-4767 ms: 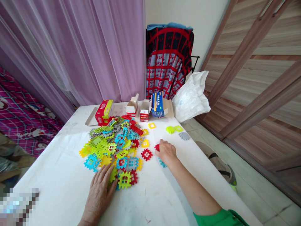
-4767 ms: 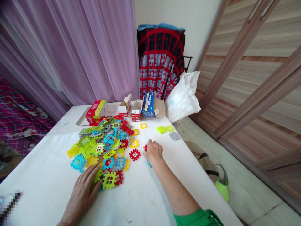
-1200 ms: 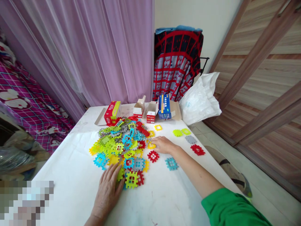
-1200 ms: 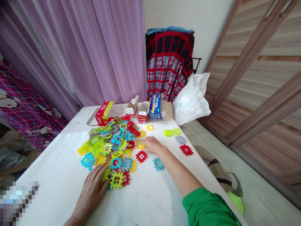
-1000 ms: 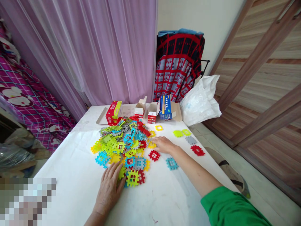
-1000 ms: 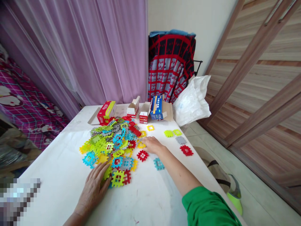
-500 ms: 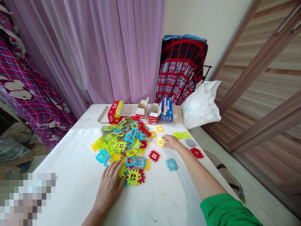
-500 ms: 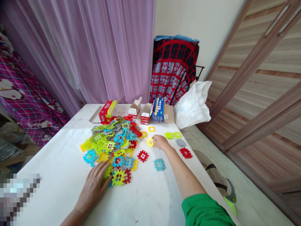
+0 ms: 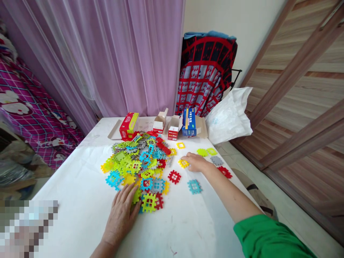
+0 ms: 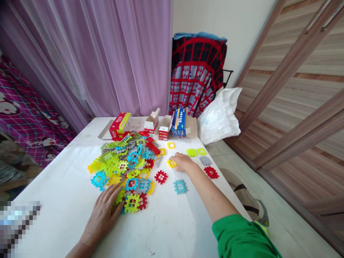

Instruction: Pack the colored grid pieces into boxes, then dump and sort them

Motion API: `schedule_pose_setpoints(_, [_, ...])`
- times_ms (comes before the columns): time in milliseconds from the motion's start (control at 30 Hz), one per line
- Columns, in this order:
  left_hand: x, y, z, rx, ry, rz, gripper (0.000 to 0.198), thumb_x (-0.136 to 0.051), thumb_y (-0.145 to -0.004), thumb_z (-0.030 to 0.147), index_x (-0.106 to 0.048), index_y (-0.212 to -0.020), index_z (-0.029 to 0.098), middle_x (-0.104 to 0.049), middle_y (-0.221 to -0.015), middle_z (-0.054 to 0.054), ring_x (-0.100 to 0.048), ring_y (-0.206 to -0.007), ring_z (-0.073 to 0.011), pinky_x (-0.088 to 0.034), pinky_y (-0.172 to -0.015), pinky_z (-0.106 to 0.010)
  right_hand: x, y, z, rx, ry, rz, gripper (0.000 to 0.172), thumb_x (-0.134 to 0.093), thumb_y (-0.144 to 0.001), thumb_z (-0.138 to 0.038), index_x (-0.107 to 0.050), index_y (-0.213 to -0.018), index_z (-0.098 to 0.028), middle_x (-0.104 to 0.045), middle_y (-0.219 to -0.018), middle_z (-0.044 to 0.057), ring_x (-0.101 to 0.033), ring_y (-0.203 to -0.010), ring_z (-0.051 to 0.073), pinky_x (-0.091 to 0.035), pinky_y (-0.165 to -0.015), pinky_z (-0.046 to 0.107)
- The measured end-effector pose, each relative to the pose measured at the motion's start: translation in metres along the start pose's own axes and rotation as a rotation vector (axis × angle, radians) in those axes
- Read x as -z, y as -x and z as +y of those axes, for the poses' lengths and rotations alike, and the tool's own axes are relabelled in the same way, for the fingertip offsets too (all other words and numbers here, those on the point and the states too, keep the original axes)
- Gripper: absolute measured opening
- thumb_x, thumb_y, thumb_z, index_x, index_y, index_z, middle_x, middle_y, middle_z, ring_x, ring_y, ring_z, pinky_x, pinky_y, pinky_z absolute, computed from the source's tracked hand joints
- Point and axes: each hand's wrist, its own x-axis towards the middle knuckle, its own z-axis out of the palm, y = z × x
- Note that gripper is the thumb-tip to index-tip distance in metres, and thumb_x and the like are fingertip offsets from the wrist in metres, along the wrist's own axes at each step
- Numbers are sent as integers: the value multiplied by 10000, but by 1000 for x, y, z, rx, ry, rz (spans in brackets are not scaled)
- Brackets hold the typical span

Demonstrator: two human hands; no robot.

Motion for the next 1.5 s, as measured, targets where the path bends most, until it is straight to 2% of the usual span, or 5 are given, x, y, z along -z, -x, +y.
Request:
schedule_pose_setpoints(267, [-3,2,-3,-9,-25,25,469,-503,-916,397,-475,-1356,238,-589,-1343,-87,-505,-1273,-261,-421,-1040,-453,18,-8,-3,69,65,-60,519,-651,-722,-270,-601,-1238,-252,-631,-1186,94,-620,-1070,260,-461,-825,304])
schedule_pose_setpoints(1167, [0,3,-3,-14,-34,4,511,-512,-908,412,-447,-1386,243,-575,-1355,-90,-498,-1275,-257,-413,-1040,-435,10,-16,8,84,89,-18,450,-636,-774,-501,-661,-1094,-185,-680,-1123,129,-664,-961,261,-466,-765,295])
schedule_pose_setpoints(1267, [0,3,-3,1,-28,0,504,-509,-908,417,-454,-1382,254,-578,-1351,-85,-498,-1277,-257,-411,-1044,-432,11,-18,16,-15,-34,89,458,-589,-827,-512,-633,-1167,-208,-678,-1161,102,-652,-996,244,-464,-792,287])
schedule_pose_setpoints(1400, [1,3,-3,-4,-34,-13,498,-505,-911,406,-449,-1382,254,-580,-1351,-87,-504,-1272,-262,-421,-1034,-443,22,-33,36,-291,-276,342,353,-418,-937,-414,-670,-1094,-224,-724,-1061,52,-650,-964,202,-466,-765,259])
schedule_pose_setpoints(1500, [2,3,-3,-4,-31,-14,497,-509,-908,398,-451,-1382,261,-580,-1353,-80,-506,-1270,-260,-424,-1031,-442,36,-50,53,-428,-326,431,373,-359,-945,-369,-677,-1082,-228,-722,-1065,46,-645,-957,203,-471,-741,262])
